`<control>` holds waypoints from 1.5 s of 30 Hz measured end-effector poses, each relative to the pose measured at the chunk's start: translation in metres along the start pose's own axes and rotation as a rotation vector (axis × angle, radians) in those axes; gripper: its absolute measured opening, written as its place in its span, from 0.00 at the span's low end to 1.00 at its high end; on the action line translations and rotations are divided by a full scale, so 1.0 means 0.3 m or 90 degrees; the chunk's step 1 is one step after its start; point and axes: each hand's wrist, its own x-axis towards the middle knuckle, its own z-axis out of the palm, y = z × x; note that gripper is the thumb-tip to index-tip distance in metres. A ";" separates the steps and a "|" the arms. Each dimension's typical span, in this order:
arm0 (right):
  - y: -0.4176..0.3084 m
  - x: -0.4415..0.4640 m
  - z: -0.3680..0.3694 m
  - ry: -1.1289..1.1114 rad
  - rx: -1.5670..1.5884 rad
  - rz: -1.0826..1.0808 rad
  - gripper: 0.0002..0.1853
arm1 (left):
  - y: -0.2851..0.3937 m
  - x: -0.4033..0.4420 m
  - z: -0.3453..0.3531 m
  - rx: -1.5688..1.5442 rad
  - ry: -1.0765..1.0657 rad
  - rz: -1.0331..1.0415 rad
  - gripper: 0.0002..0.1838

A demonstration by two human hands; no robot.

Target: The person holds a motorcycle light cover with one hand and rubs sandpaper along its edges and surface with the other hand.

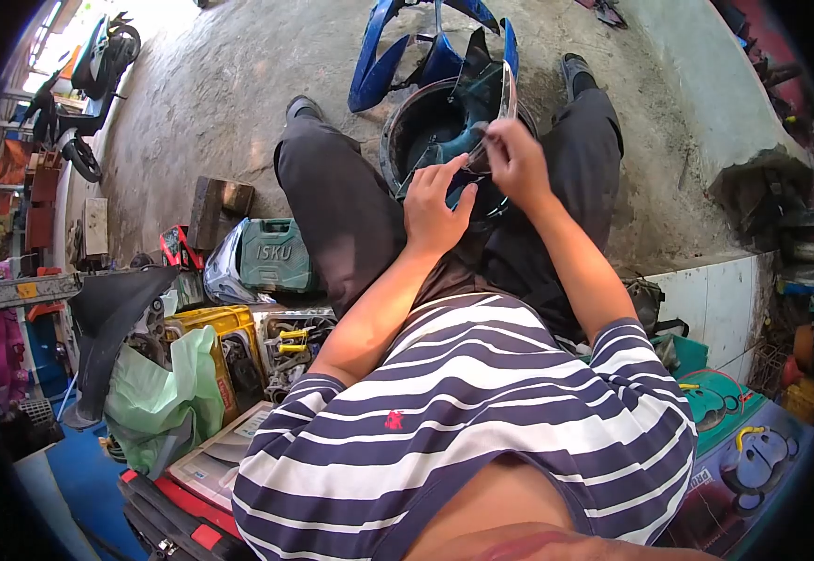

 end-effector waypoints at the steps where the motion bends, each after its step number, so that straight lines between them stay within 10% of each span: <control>1: -0.019 -0.012 0.002 -0.054 0.006 -0.068 0.11 | -0.003 -0.001 0.002 -0.001 0.001 0.000 0.25; 6: 0.010 0.027 -0.012 0.059 -0.015 0.108 0.06 | 0.003 -0.001 -0.005 0.009 0.005 0.012 0.25; 11: -0.033 -0.012 0.001 -0.035 -0.028 -0.134 0.09 | 0.003 0.000 -0.003 0.002 -0.005 0.003 0.25; 16: 0.010 0.007 -0.036 0.113 -0.019 0.127 0.07 | 0.006 -0.002 -0.006 0.007 0.001 0.007 0.25; 21: -0.041 -0.022 -0.009 -0.024 -0.016 -0.108 0.08 | -0.003 0.000 0.000 0.001 -0.001 0.004 0.25; 25: 0.029 0.010 -0.023 0.050 -0.063 0.106 0.08 | 0.005 -0.002 -0.005 0.010 0.004 0.004 0.25; 34: 0.016 0.019 -0.024 0.066 -0.085 0.117 0.07 | 0.005 0.000 -0.007 0.007 0.000 -0.002 0.25; 39: -0.039 -0.004 -0.012 -0.031 -0.043 -0.110 0.08 | -0.002 0.000 0.002 -0.002 -0.006 -0.011 0.25; 45: 0.019 0.034 -0.029 0.067 -0.106 0.029 0.08 | -0.001 -0.001 -0.003 0.005 0.003 -0.001 0.25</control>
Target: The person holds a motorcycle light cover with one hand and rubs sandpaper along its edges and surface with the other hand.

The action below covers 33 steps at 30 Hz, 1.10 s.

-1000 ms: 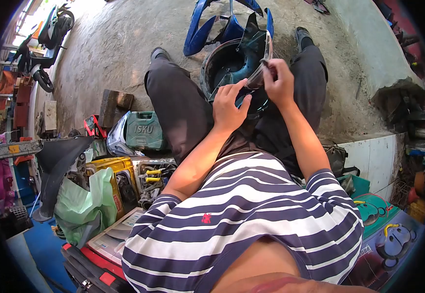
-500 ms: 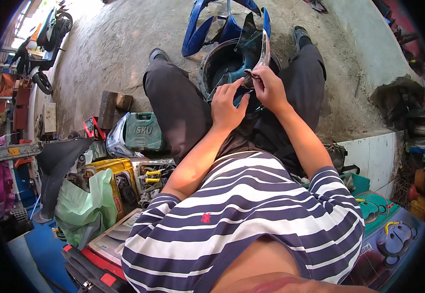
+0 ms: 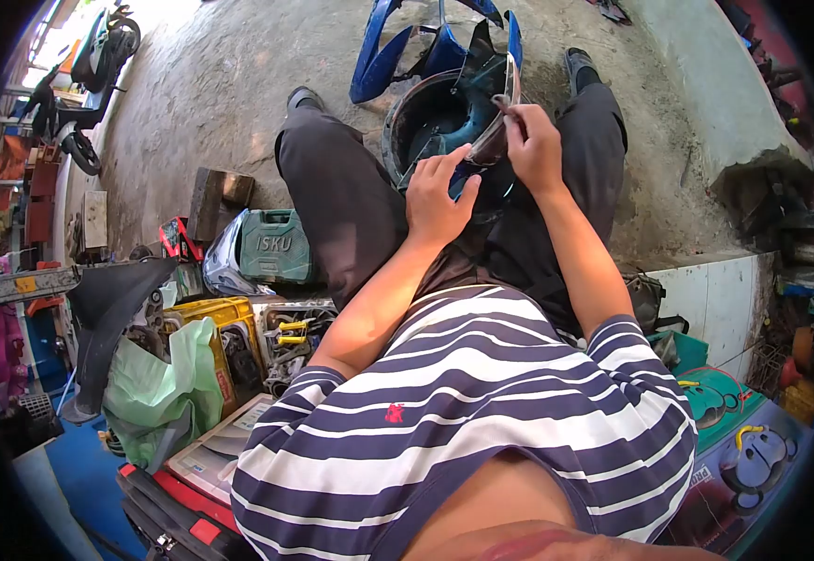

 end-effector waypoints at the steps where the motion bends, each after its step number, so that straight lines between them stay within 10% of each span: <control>1: -0.013 -0.011 0.002 -0.012 0.007 -0.033 0.08 | -0.001 0.002 0.002 -0.002 -0.001 0.004 0.25; 22: -0.022 -0.033 0.012 -0.053 0.053 -0.086 0.08 | 0.002 0.001 0.001 0.000 -0.008 -0.012 0.25; 28: 0.026 0.009 -0.007 -0.020 0.052 0.101 0.07 | 0.002 0.000 -0.003 -0.003 0.001 -0.002 0.25; 33: -0.030 -0.039 0.004 -0.095 0.091 -0.076 0.08 | -0.001 0.001 0.003 -0.006 -0.004 -0.007 0.26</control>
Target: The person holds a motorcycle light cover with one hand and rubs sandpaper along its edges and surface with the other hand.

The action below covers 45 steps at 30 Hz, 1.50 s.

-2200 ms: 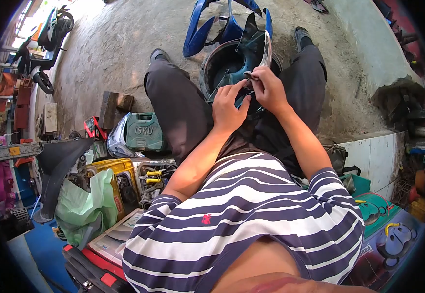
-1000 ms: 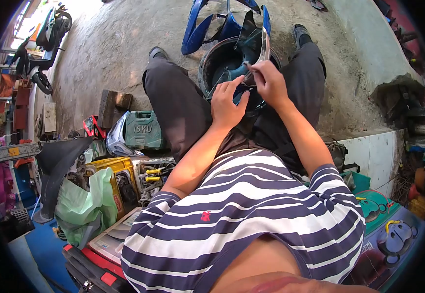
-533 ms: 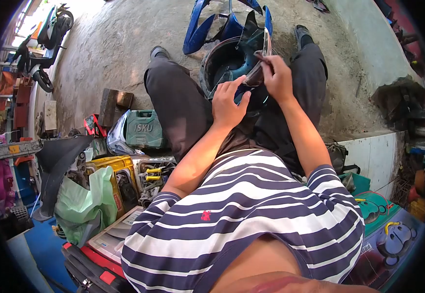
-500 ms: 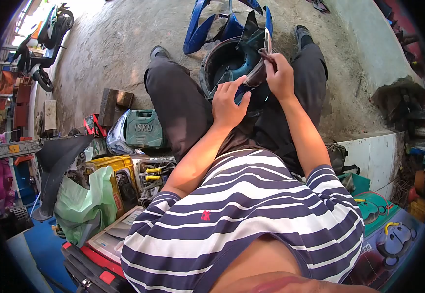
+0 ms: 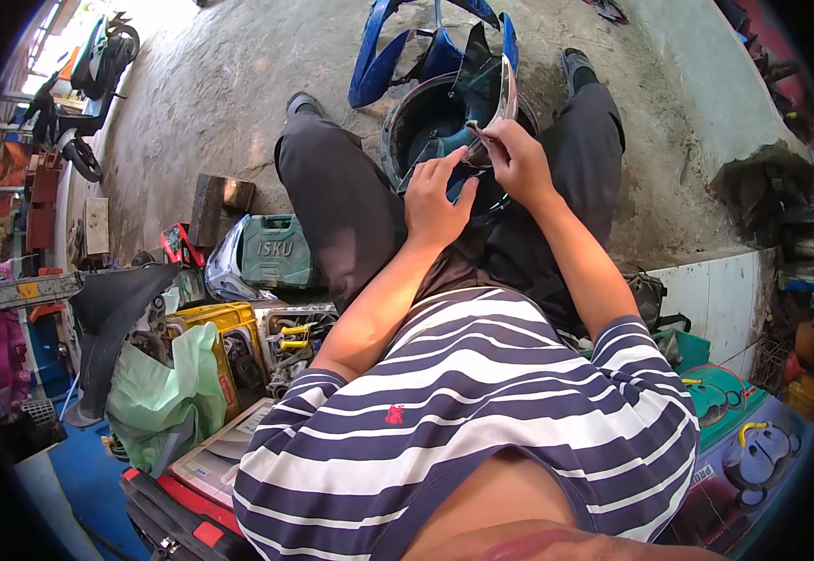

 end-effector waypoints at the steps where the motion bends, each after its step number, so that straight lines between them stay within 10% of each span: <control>1: 0.002 0.000 0.000 0.014 0.003 0.037 0.07 | -0.001 -0.002 -0.001 0.000 0.000 -0.004 0.26; 15: 0.051 0.052 -0.025 0.104 -0.076 0.153 0.07 | 0.001 -0.002 -0.005 0.012 0.003 0.007 0.26; 29: -0.011 0.000 0.011 0.010 -0.016 -0.042 0.06 | -0.006 -0.003 0.008 -0.001 0.009 0.010 0.26; 45: 0.039 0.028 -0.002 0.096 -0.016 0.140 0.06 | -0.010 -0.002 0.001 0.017 0.012 0.021 0.27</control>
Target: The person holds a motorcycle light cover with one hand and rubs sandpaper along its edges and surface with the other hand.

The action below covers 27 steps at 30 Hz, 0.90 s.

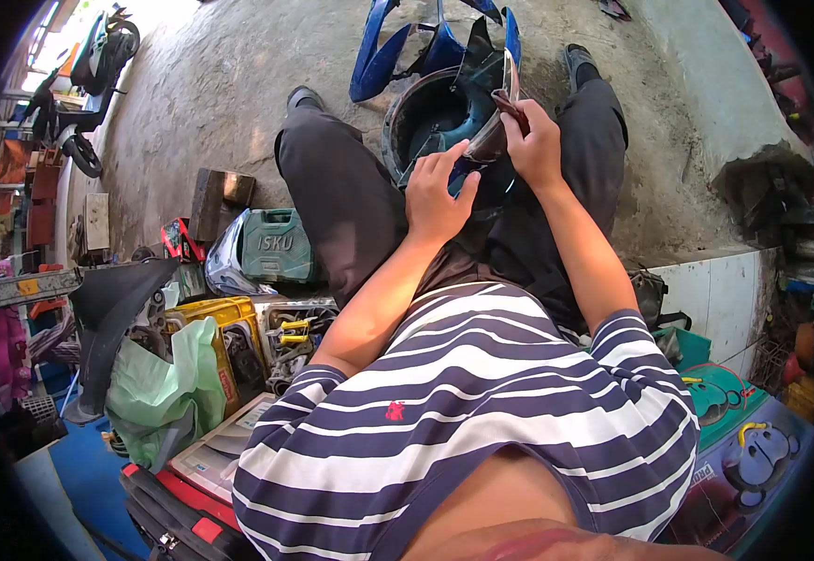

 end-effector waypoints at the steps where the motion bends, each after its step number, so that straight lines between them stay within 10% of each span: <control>1: 0.006 0.001 0.000 0.007 -0.011 -0.007 0.07 | 0.003 0.001 0.000 -0.003 -0.003 -0.003 0.27; 27: -0.032 -0.044 0.014 -0.053 0.017 -0.166 0.10 | 0.010 0.002 -0.005 -0.009 -0.017 -0.015 0.26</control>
